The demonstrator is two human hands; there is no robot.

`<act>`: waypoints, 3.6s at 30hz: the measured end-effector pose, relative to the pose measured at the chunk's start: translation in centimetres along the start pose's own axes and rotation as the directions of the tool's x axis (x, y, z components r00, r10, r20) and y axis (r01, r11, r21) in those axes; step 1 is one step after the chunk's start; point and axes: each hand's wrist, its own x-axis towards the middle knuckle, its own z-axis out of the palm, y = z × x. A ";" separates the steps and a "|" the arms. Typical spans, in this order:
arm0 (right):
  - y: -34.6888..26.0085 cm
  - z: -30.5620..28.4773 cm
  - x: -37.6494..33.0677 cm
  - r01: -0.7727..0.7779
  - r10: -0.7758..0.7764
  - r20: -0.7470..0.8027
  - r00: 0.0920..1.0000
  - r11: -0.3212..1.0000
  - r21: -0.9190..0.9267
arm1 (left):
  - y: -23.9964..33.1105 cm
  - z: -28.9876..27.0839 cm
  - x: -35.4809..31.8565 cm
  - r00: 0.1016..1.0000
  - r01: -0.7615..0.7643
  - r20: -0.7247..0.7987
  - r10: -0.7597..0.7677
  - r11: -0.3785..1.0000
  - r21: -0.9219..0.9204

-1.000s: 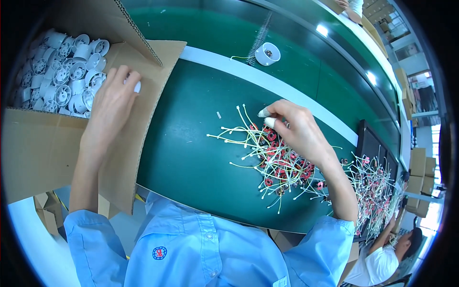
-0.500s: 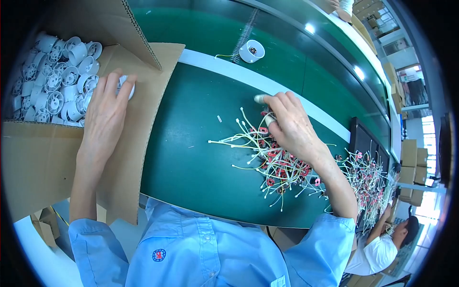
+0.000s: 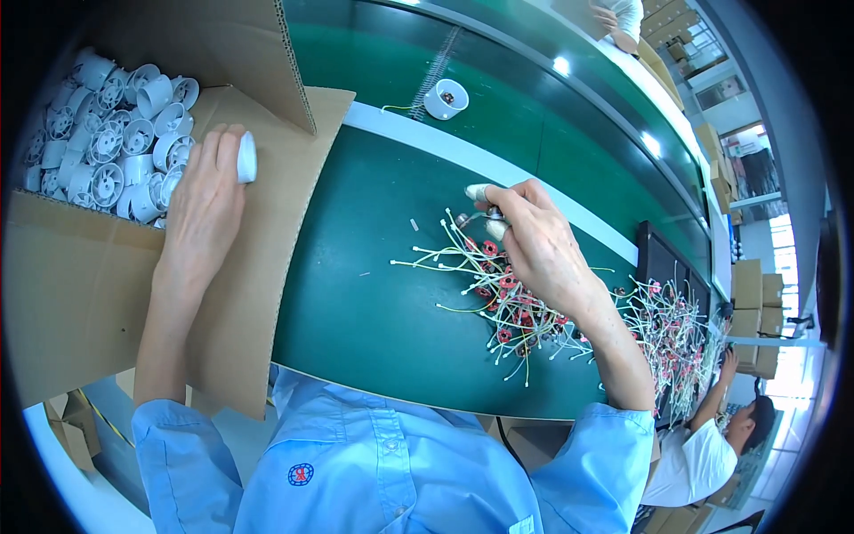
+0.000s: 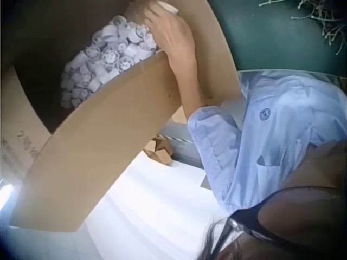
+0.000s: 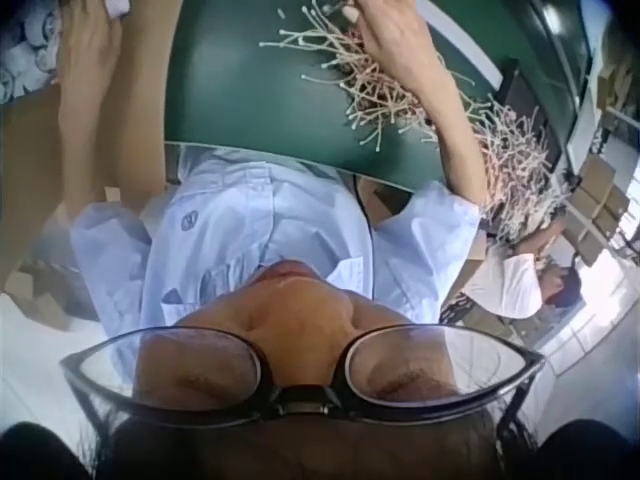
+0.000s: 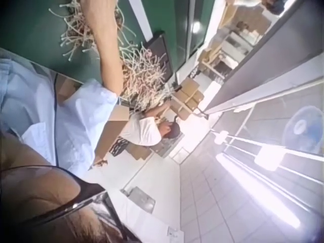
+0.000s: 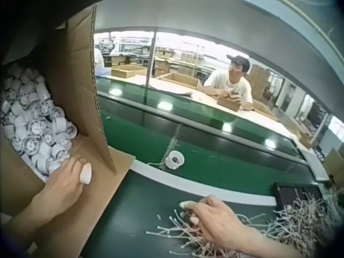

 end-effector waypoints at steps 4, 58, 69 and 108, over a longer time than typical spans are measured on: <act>-1.0 -0.9 -0.5 -0.027 0.030 -0.044 0.999 0.997 0.074 | 3.3 -0.9 0.7 0.988 0.009 -0.139 -0.069 0.920 -0.393; -3.8 0.5 0.9 0.137 0.261 -0.430 0.864 0.701 0.700 | 8.6 1.9 1.2 0.843 0.350 0.371 0.390 0.127 -0.928; -3.2 1.2 1.8 0.130 0.108 -0.365 0.925 0.812 0.569 | 8.4 1.5 1.2 0.825 0.383 0.403 0.395 0.133 -0.914; -6.1 2.9 2.6 0.123 -0.095 -0.217 0.972 0.985 0.117 | 9.2 1.6 0.7 0.957 -0.063 0.047 0.287 0.360 -0.931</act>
